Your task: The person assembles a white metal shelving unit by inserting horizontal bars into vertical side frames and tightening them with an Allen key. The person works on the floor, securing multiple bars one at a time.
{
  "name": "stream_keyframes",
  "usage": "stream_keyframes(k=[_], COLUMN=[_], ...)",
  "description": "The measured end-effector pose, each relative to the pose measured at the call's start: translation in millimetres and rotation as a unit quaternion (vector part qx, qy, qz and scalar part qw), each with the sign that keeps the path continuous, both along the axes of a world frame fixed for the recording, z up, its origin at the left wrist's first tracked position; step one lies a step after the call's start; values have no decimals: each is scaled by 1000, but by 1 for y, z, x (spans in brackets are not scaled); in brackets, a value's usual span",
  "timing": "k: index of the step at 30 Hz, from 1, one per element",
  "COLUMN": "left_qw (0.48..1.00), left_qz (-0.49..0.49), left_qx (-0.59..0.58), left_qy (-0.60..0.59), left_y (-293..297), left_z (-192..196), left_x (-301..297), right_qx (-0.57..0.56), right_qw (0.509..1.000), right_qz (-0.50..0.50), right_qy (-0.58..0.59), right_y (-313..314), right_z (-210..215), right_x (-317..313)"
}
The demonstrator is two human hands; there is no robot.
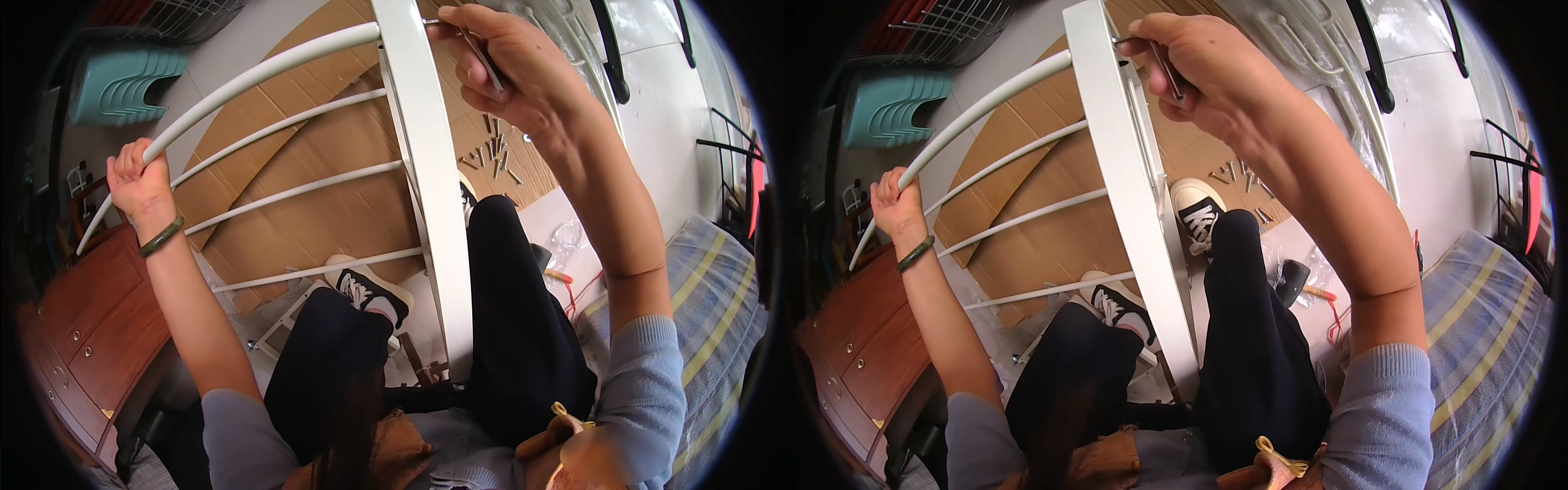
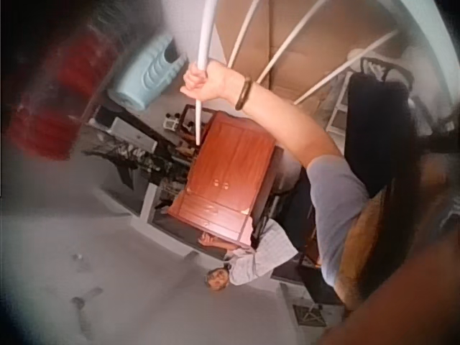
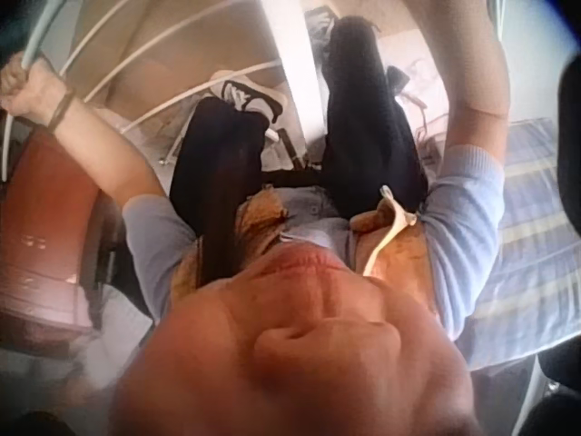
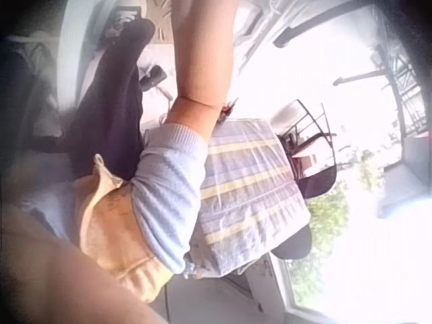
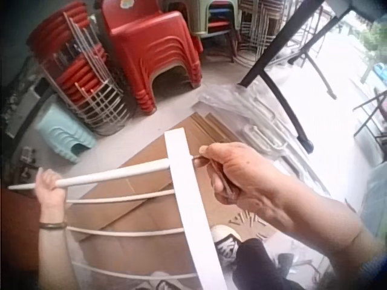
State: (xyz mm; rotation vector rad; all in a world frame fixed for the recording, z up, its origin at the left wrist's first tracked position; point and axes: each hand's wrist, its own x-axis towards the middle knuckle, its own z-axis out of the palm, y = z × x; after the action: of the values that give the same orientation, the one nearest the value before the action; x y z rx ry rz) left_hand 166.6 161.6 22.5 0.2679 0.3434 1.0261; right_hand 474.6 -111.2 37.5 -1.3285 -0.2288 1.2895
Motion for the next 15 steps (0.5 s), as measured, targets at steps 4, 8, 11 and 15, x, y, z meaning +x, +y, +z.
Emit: stream_keyframes(k=[4, 8, 11, 15], left_qw=[999, 997, 997, 996], left_qz=[-2, -7, 27, 24], left_qx=[-33, -69, -63, -60], left_qy=[18, 30, 46, 65], left_y=[2, 5, 3, -6], left_z=[1, 0, 5, 7], left_x=[4, 3, -6, -3], right_qx=[34, 38, 14, 2], right_qw=[999, 997, 986, 978], right_qz=[25, -5, 50, 89], right_qy=[-3, -69, -161, -187], right_y=[-5, -3, 1, -5], right_z=[-16, -8, 6, 10], right_x=[16, 14, 16, 25])
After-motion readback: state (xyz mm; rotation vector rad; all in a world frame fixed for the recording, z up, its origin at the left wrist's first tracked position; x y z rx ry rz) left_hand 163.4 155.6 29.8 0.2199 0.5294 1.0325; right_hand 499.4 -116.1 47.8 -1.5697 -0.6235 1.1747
